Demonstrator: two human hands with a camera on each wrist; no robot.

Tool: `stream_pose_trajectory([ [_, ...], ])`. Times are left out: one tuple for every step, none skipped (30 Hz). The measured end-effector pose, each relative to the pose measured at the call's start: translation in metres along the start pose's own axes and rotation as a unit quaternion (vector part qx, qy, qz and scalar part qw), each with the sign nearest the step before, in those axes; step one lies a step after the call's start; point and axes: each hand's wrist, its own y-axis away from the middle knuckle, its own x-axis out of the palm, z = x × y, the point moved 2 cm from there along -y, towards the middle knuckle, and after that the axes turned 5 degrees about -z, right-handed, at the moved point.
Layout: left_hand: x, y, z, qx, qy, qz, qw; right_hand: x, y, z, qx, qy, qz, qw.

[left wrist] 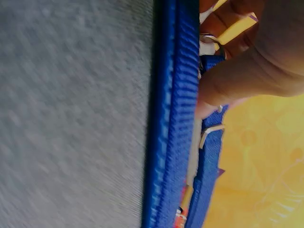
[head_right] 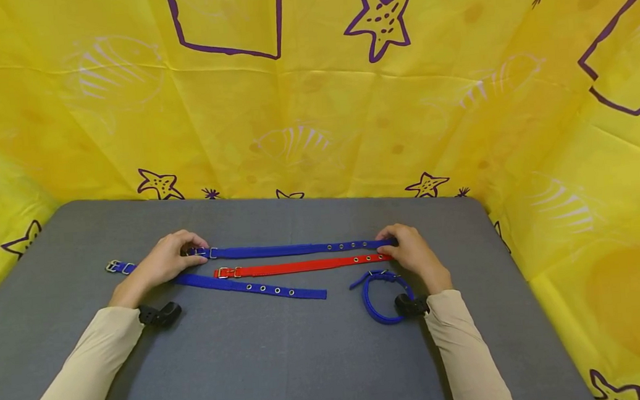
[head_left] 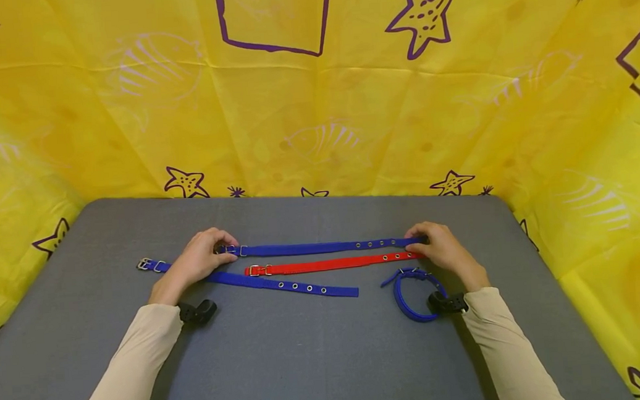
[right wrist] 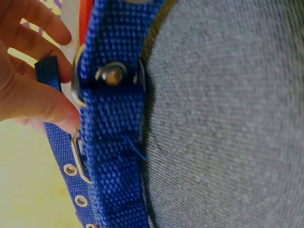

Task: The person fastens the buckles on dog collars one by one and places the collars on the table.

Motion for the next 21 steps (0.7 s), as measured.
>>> stream_pose_trajectory([
  [0.000,0.001,0.000,-0.002,0.003,0.003,1.0000,-0.001,0.000,0.000,0.001,-0.002,0.000,1.0000],
  [0.000,0.001,0.000,-0.002,0.006,0.006,1.0000,-0.002,0.001,0.000,0.001,-0.005,-0.001,1.0000],
  [0.000,0.002,0.000,-0.003,0.010,0.011,0.9999,-0.003,0.001,-0.001,0.002,-0.005,-0.003,1.0000],
  [0.000,0.002,0.000,-0.005,0.014,0.016,0.9998,-0.005,0.002,-0.001,0.003,-0.005,-0.005,1.0000],
  [0.000,0.003,0.000,-0.006,0.019,0.021,0.9996,-0.006,0.002,-0.001,0.004,-0.005,-0.008,0.9999],
  [-0.001,0.003,0.000,-0.007,0.022,0.025,0.9994,-0.007,0.003,-0.001,0.006,-0.005,-0.011,0.9999],
  [-0.001,0.004,0.000,-0.008,0.025,0.029,0.9992,-0.008,0.003,-0.001,0.007,-0.005,-0.015,0.9999],
  [-0.002,0.005,0.000,-0.008,0.029,0.033,0.9990,-0.009,0.004,-0.002,0.010,-0.006,-0.018,0.9998],
  [-0.003,0.006,0.000,-0.008,0.031,0.036,0.9988,-0.010,0.005,-0.002,0.012,-0.006,-0.022,0.9997],
  [-0.004,0.007,0.000,-0.009,0.034,0.038,0.9986,-0.012,0.005,-0.001,0.011,-0.008,-0.026,0.9996],
  [-0.005,0.008,-0.001,-0.009,0.037,0.039,0.9985,-0.013,0.006,-0.002,0.011,-0.010,-0.031,0.9994],
  [-0.006,0.010,0.000,-0.009,0.039,0.039,0.9984,-0.014,0.007,-0.001,0.009,-0.015,-0.035,0.9993],
  [-0.006,0.011,-0.001,-0.008,0.043,0.038,0.9983,-0.015,0.008,-0.002,0.009,-0.020,-0.038,0.9991],
  [-0.007,0.012,0.000,-0.008,0.045,0.037,0.9982,-0.016,0.009,-0.002,0.009,-0.027,-0.040,0.9988],
  [-0.007,0.013,-0.001,-0.008,0.048,0.036,0.9982,-0.017,0.010,-0.002,0.009,-0.034,-0.042,0.9985],
  [-0.007,0.015,-0.001,-0.009,0.051,0.034,0.9981,-0.018,0.011,-0.002,0.011,-0.043,-0.042,0.9981],
  [-0.008,0.016,-0.001,-0.009,0.054,0.032,0.9980,-0.019,0.012,-0.002,0.015,-0.051,-0.041,0.9977],
  [-0.008,0.016,-0.001,-0.010,0.056,0.029,0.9979,-0.020,0.013,-0.002,0.019,-0.061,-0.040,0.9972],
  [-0.008,0.017,-0.002,-0.010,0.058,0.027,0.9979,-0.020,0.014,-0.002,0.022,-0.067,-0.039,0.9968],
  [-0.008,0.018,-0.003,-0.012,0.060,0.024,0.9978,-0.021,0.016,-0.002,0.026,-0.073,-0.037,0.9964],
  [-0.009,0.019,-0.004,-0.013,0.063,0.023,0.9977,-0.022,0.017,-0.002,0.027,-0.077,-0.036,0.9961],
])
